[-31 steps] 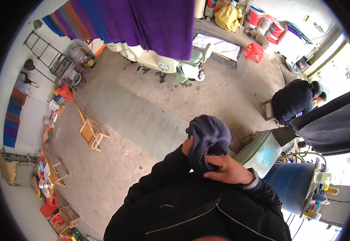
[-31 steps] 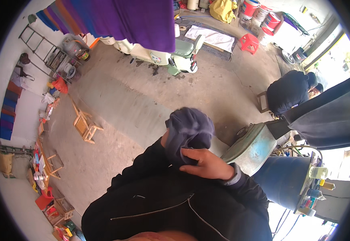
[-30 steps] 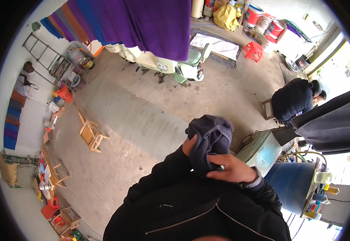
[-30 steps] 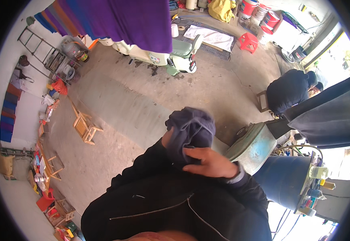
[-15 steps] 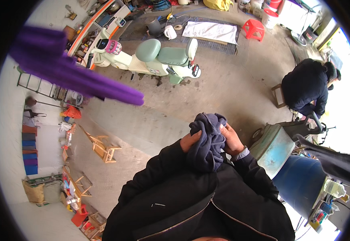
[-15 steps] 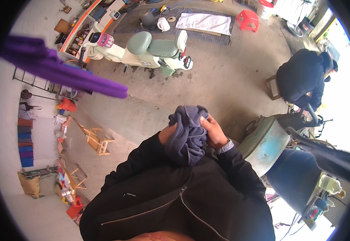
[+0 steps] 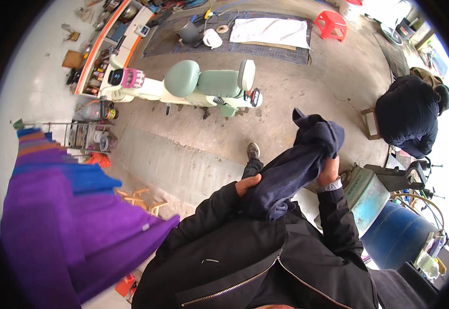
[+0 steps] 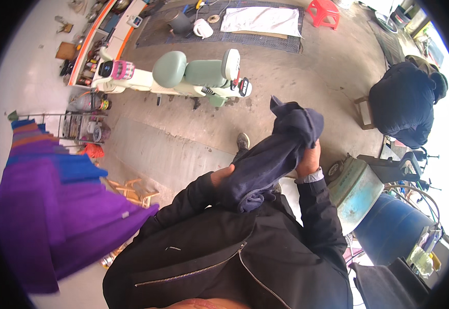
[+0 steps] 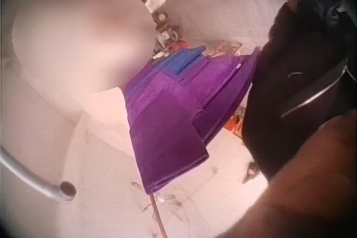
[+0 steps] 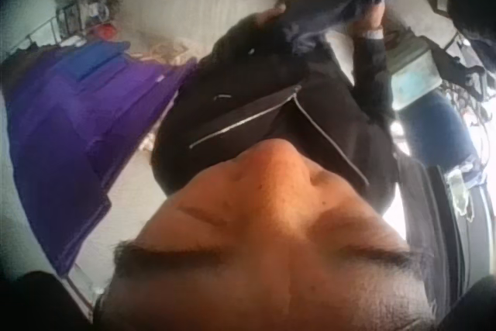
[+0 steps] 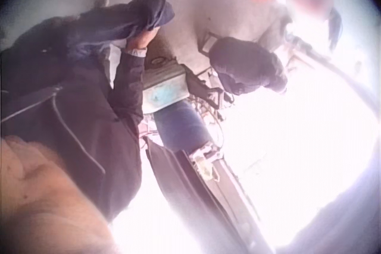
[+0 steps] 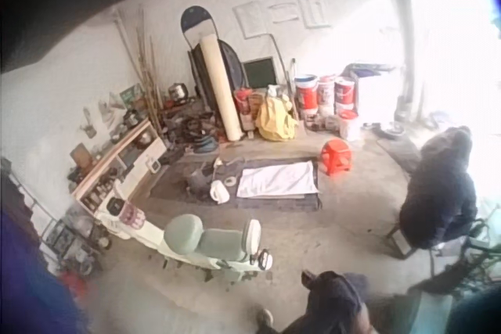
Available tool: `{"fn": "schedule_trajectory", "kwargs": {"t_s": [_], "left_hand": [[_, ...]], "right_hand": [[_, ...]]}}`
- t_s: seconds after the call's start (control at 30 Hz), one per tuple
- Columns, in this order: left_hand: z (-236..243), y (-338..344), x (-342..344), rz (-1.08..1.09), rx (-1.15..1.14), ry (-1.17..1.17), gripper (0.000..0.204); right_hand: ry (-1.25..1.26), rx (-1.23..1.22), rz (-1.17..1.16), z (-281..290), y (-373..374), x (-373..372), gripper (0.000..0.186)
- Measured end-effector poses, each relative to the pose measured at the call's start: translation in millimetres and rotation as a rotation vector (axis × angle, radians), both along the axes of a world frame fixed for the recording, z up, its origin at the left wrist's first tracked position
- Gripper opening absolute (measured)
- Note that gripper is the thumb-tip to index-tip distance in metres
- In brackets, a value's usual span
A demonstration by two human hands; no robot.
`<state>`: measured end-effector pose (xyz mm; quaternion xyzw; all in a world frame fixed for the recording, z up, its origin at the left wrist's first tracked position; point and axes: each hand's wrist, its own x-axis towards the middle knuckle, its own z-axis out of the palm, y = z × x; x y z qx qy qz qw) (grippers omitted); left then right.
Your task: The person cleans the rear of a light green scooter with a cloth, then retrieves a roll of protective film from a shelf, cuts a piece, and applies it to the scooter's digital display.
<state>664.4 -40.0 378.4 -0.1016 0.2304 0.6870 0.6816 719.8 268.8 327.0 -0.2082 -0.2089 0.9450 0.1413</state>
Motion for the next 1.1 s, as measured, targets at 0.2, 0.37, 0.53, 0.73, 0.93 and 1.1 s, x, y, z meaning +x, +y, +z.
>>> {"fn": "schedule_trajectory", "kwargs": {"t_s": [0.2, 0.37, 0.53, 0.73, 0.93, 1.1], "left_hand": [[-80.0, 27.3, -137.6, -0.246, -0.075, -0.035, 0.052], [-172.9, 38.2, -186.0, -0.262, -0.062, 0.222, 0.042], [-279.3, 61.4, -210.2, -0.352, -0.245, 0.49, 0.034], [-451.5, 116.2, -221.8, -0.475, -0.64, 1.033, 0.025], [-568.7, 158.8, -282.5, -0.149, -0.574, 1.023, 0.022], [-616.7, 172.4, -321.5, -0.06, -0.498, 1.047, 0.02]], "right_hand": [[-0.163, -0.068, 0.21, -53.5, -38.4, -119.9, 0.046], [-0.474, -0.011, 0.197, -148.8, -69.4, -198.3, 0.032], [-0.631, 0.132, 0.138, -275.2, -66.9, -250.8, 0.031], [-0.71, 0.563, 0.222, -474.4, -54.0, -338.3, 0.035], [-0.684, 1.004, 0.104, -605.7, -35.9, -429.5, 0.04], [-0.35, 1.122, 0.045, -653.7, -36.7, -494.9, 0.039]]}}
